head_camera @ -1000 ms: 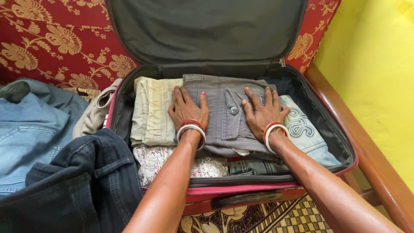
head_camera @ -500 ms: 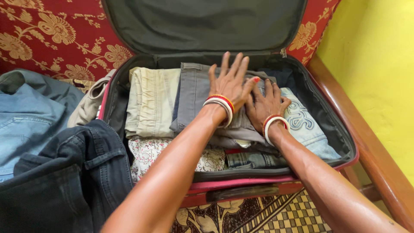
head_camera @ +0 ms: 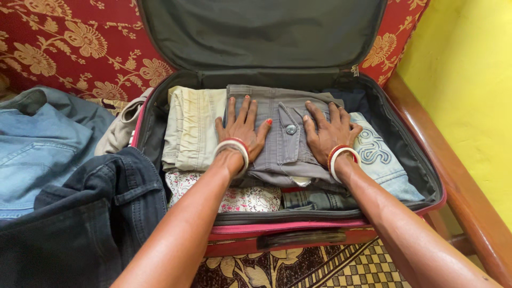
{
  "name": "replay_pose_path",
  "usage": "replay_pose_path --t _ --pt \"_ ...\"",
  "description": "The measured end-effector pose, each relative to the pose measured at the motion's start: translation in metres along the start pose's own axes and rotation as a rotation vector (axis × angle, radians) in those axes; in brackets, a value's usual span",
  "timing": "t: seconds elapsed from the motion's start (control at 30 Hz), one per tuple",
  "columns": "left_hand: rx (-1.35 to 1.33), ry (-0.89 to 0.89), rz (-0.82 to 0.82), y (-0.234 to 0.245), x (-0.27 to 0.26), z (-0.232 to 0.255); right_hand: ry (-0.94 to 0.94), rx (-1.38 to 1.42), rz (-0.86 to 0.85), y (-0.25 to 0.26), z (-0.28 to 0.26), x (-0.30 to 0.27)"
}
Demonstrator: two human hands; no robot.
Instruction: The person packs a suitcase by placing folded clothes into the main compartment and smoothing them out by hand.
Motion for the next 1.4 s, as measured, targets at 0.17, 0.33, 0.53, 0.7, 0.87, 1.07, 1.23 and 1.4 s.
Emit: replay_pose_path --t 0.17,0.33,0.53,0.7,0.87,1.07,1.23,1.4 --pt "-0.001 0.017 0.114 0.004 -0.007 -0.002 -0.001 0.001 0.002 -0.003 -0.001 0.003" --pt "-0.016 0.008 0.128 0.001 -0.006 -0.005 -0.025 0.003 -0.029 -0.001 -0.002 0.006" --pt "0.016 -0.034 0.175 0.004 -0.007 -0.008 0.225 -0.085 0.164 0.016 -0.036 0.007" --pt "0.003 -0.023 0.172 0.001 -0.006 -0.008 0.327 -0.065 -0.074 -0.015 -0.039 0.016" --pt "-0.013 -0.021 0.174 0.003 -0.005 -0.009 0.242 -0.111 -0.269 -0.046 -0.024 0.042" --pt "-0.017 -0.024 0.174 0.002 -0.005 -0.010 0.035 -0.025 -0.381 -0.051 -0.007 0.073" --pt "-0.033 -0.022 0.178 0.000 -0.005 -0.011 -0.163 0.150 -0.391 -0.041 0.012 0.075" --pt "-0.038 -0.032 0.184 0.000 -0.006 -0.010 0.012 0.113 -0.272 -0.033 0.032 0.068"
Point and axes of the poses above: each hand's wrist, its own x-axis towards the middle knuckle, its own y-axis out of the back of the hand, z = x × y, the point moved 9 cm from there along x, towards the middle knuckle, and after that the axes turned 9 degrees about -y, right-handed, at the moved point
